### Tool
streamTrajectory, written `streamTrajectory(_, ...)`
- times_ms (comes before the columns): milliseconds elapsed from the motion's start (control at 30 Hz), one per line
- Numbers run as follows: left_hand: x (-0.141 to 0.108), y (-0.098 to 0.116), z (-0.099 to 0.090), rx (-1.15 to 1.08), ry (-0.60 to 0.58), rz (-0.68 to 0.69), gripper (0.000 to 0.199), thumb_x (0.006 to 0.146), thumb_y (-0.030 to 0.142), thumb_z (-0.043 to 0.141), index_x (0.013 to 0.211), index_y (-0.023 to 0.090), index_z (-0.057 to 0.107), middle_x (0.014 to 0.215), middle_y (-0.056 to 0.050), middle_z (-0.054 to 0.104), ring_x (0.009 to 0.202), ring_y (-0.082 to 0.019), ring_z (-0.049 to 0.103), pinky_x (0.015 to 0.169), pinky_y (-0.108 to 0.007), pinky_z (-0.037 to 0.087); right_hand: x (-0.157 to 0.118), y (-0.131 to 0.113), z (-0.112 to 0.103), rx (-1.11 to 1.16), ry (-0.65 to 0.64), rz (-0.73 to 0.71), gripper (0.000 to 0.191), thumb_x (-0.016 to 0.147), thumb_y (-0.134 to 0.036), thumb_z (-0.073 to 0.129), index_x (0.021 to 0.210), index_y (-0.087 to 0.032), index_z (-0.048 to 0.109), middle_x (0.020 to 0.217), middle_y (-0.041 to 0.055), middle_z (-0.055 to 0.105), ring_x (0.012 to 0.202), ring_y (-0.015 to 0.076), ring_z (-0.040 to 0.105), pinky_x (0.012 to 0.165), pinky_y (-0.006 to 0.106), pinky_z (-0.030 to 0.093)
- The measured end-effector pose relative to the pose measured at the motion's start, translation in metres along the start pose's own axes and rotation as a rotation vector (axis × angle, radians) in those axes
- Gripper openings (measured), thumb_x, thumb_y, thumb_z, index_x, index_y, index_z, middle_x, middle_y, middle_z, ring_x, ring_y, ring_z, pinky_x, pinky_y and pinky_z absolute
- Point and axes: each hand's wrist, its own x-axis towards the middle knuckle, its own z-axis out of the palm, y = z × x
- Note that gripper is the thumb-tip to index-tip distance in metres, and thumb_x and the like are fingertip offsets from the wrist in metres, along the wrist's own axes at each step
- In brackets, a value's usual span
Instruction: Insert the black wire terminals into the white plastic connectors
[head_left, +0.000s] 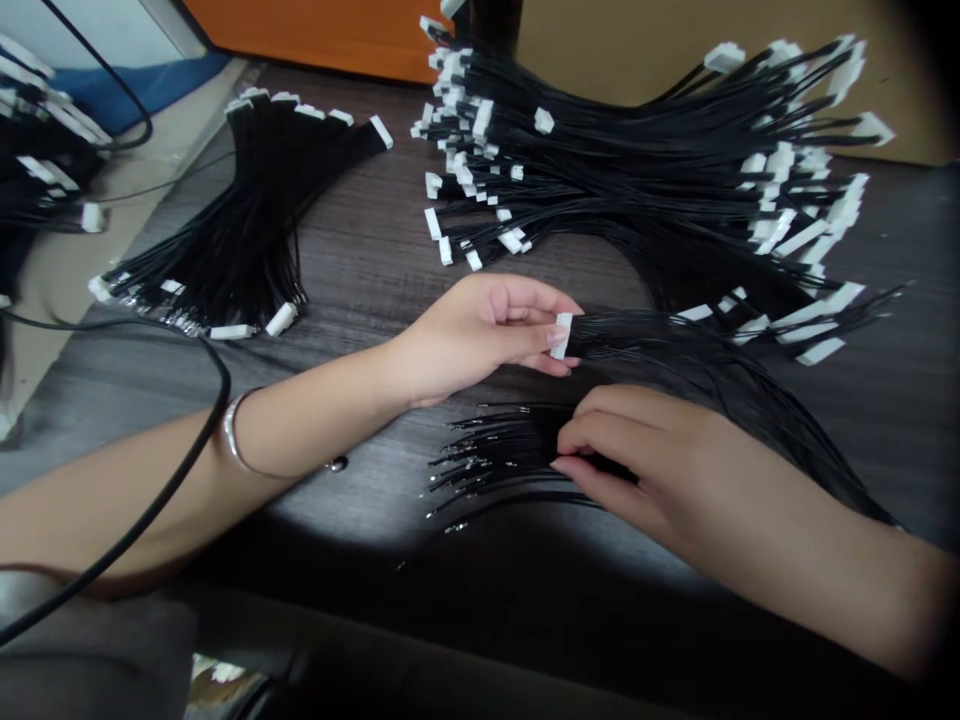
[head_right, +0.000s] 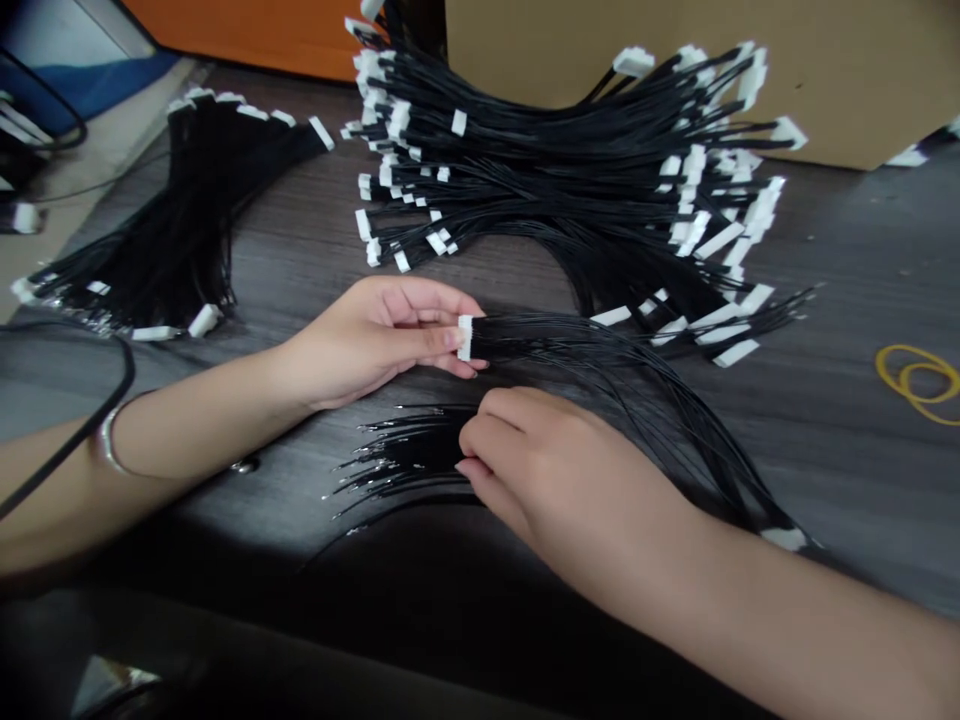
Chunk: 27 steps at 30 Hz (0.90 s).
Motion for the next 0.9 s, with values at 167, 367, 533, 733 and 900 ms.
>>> streamTrajectory(167,0.0,-0.001,0.0,-0.019,-0.02,0.002,0.014,0.079,-0.001,0.059,0.088,0.008,0.066,0.071,0.001,0.068,0.067,-0.011,0.069,0.075,-0.027,0.06,0.0,0.003,0.005,0.05,-0.022,0.006,0.019,0.093,-0.022,0.05,0.082,-0.017,0.064,0.082,0.003,0.058,0.074,0.0135,0.054,0.067,0.03,0.046)
streamTrajectory(367,0.0,-0.002,-0.001,-0.027,-0.02,-0.004,0.013,0.079,0.0,0.061,0.088,0.009,0.066,0.072,0.0,0.068,0.067,-0.011,0.069,0.076,-0.027,0.06,0.001,0.001,0.007,0.067,0.0,0.01,0.017,0.093,-0.02,0.05,0.086,-0.017,0.065,0.084,0.0027,0.058,0.075,0.0128,0.054,0.068,0.029,0.046)
streamTrajectory(533,0.0,-0.001,0.0,-0.03,-0.011,-0.015,0.013,0.08,-0.001,0.06,0.087,0.008,0.066,0.071,0.0,0.067,0.067,-0.011,0.068,0.076,-0.028,0.06,0.006,0.001,0.01,0.048,0.049,0.02,0.012,0.089,-0.015,0.054,0.085,-0.015,0.065,0.082,0.0034,0.059,0.076,0.0138,0.056,0.071,0.029,0.048)
streamTrajectory(733,0.0,-0.001,0.0,-0.039,-0.015,-0.028,0.012,0.079,0.0,0.063,0.087,0.008,0.066,0.071,0.0,0.068,0.068,-0.011,0.069,0.075,-0.027,0.06,0.009,-0.002,0.012,0.009,0.046,0.053,0.008,0.087,-0.014,0.058,0.084,-0.016,0.065,0.087,0.0055,0.061,0.081,0.0166,0.059,0.076,0.032,0.051)
streamTrajectory(900,0.0,0.0,0.0,-0.075,-0.034,-0.041,0.011,0.077,0.003,0.067,0.087,0.008,0.066,0.072,0.0,0.068,0.068,-0.011,0.069,0.075,-0.026,0.059,0.012,-0.003,0.012,0.049,0.042,0.083,0.012,0.088,-0.011,0.054,0.079,-0.016,0.062,0.083,0.0048,0.061,0.078,0.0163,0.059,0.073,0.031,0.05)
